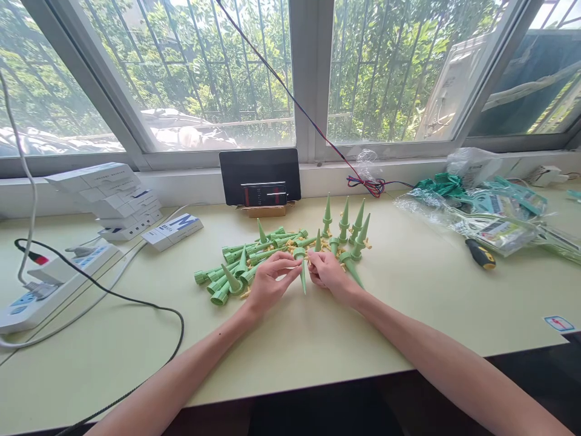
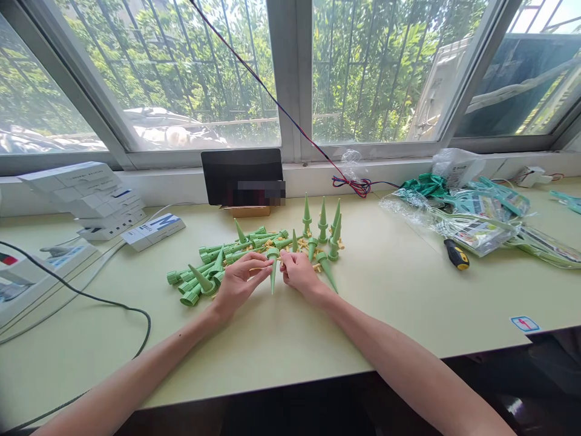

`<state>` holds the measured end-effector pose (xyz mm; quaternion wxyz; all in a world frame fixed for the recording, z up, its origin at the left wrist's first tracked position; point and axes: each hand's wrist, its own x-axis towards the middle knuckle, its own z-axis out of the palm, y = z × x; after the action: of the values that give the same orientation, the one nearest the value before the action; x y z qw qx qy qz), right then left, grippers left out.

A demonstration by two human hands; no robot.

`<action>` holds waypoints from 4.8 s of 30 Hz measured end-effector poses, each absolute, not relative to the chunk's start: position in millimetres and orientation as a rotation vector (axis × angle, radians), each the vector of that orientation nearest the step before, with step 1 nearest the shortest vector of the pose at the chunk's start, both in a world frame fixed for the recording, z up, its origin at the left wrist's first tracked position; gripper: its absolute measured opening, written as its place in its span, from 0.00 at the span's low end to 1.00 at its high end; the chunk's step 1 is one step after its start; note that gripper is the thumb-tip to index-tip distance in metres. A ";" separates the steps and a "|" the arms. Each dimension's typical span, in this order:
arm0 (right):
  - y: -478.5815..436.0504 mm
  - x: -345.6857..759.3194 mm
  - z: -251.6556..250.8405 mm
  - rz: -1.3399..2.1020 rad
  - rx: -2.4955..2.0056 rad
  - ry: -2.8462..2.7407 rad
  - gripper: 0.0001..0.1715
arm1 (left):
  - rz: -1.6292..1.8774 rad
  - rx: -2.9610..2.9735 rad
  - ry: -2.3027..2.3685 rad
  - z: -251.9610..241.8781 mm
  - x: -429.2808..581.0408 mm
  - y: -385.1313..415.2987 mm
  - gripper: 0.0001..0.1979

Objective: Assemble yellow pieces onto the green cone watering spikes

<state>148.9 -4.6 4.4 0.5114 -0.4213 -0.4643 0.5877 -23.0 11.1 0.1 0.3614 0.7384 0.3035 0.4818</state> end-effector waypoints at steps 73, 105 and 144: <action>-10.2 150.5 8.9 1.467 -0.906 -1.249 0.27 | 1.179 1.803 0.911 12.0 -23.2 3.8 0.19; -13.4 147.8 16.4 1.443 -0.957 -1.240 0.26 | 1.223 1.777 0.848 7.7 -23.4 5.5 0.12; -9.3 148.9 6.0 1.452 -1.001 -1.195 0.25 | 1.164 2.017 0.849 -3.8 -29.8 20.5 0.15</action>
<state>148.9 -9.3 6.0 0.4846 -0.4109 -0.4907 0.5963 -29.8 20.5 -3.8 0.3254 0.7695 0.3237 0.4441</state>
